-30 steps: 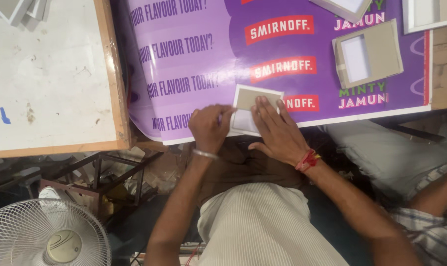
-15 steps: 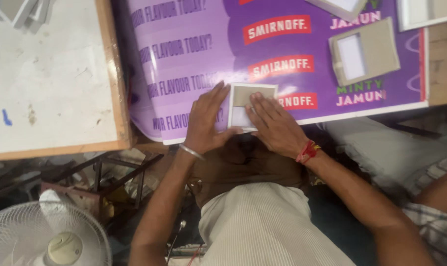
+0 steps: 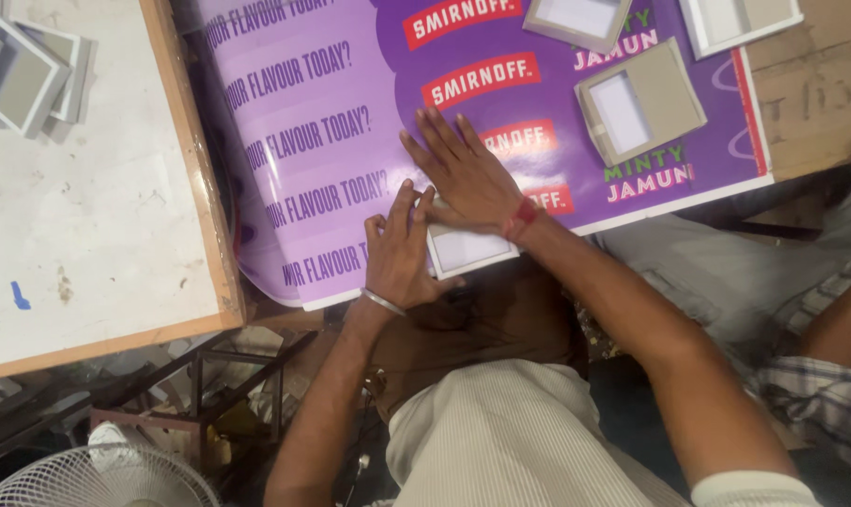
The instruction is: The person assembles small white photo frames by hand on a purple branded mat. They pick up frame parts, align them, and press them together, then place the assembled frames on the mat. The process is repeated for multiple frames.
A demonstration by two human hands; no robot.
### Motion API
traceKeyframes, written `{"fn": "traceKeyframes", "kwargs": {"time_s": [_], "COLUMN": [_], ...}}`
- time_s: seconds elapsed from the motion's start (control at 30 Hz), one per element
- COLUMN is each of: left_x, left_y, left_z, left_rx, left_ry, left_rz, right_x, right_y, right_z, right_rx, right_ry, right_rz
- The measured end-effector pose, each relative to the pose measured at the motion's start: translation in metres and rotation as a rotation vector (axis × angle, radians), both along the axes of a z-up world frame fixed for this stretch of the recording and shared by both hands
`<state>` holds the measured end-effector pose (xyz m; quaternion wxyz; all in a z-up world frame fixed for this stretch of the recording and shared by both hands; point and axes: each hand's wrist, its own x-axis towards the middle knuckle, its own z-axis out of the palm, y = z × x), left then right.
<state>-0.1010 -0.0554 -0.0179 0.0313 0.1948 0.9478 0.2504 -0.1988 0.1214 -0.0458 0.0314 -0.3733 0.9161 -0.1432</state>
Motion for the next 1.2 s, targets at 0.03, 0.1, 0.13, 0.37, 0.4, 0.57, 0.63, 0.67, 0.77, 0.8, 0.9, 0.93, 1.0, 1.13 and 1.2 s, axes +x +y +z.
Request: {"fn": "traceKeyframes", "kwargs": {"time_s": [0.03,0.1,0.13,0.37,0.4,0.57,0.63,0.67,0.77,0.8,0.9,0.93,1.0,1.13,1.2], "left_x": [-0.002,-0.001,-0.001,0.009,0.013,0.031,0.033,0.037,0.045,0.046,0.047,0.047,0.048,0.049,0.05], "left_y": [0.001,0.004,0.005,0.009,0.012,0.029,0.036,0.039,0.044,0.045,0.046,0.046,0.047,0.052,0.055], "left_z": [0.001,0.004,0.006,0.004,0.001,-0.006,-0.006,-0.004,0.004,0.008,0.021,0.025,0.034,0.048,0.051], "left_rx": [-0.008,-0.016,-0.019,0.058,0.083,0.202,0.192,0.186,0.331,0.381,0.506,0.531,0.536,0.575,0.617], "left_ry": [-0.024,-0.068,-0.082,0.026,0.068,0.279,0.451,0.534,0.511,0.496,0.431,0.403,0.407,0.36,0.286], "left_rz": [0.008,0.028,0.039,0.15,0.155,0.112,0.084,0.078,0.079,0.095,0.132,0.134,0.128,0.098,0.105], "right_x": [-0.012,-0.037,-0.049,-0.012,0.009,0.088,0.108,0.116,0.135,0.138,0.144,0.145,0.145,0.151,0.158], "right_y": [-0.003,-0.005,-0.006,0.043,0.052,0.081,0.083,0.084,0.084,0.085,0.085,0.085,0.086,0.092,0.095], "right_z": [-0.004,-0.01,-0.013,-0.005,-0.002,0.02,0.028,0.031,0.036,0.037,0.035,0.033,0.029,0.02,0.016], "right_rx": [0.0,-0.167,-0.254,-1.069,-0.963,-0.804,-0.954,-0.99,-0.891,-0.825,-0.94,-0.967,-1.02,-1.046,-0.958], "right_ry": [0.014,0.01,0.01,-0.349,-0.425,-0.461,-0.563,-0.526,-0.439,-0.412,-0.146,-0.134,-0.106,-0.085,-0.03], "right_rz": [-0.016,-0.053,-0.069,-0.656,-0.695,-0.469,-0.556,-0.562,-0.647,-0.684,-0.484,-0.458,-0.409,-0.407,-0.518]}}
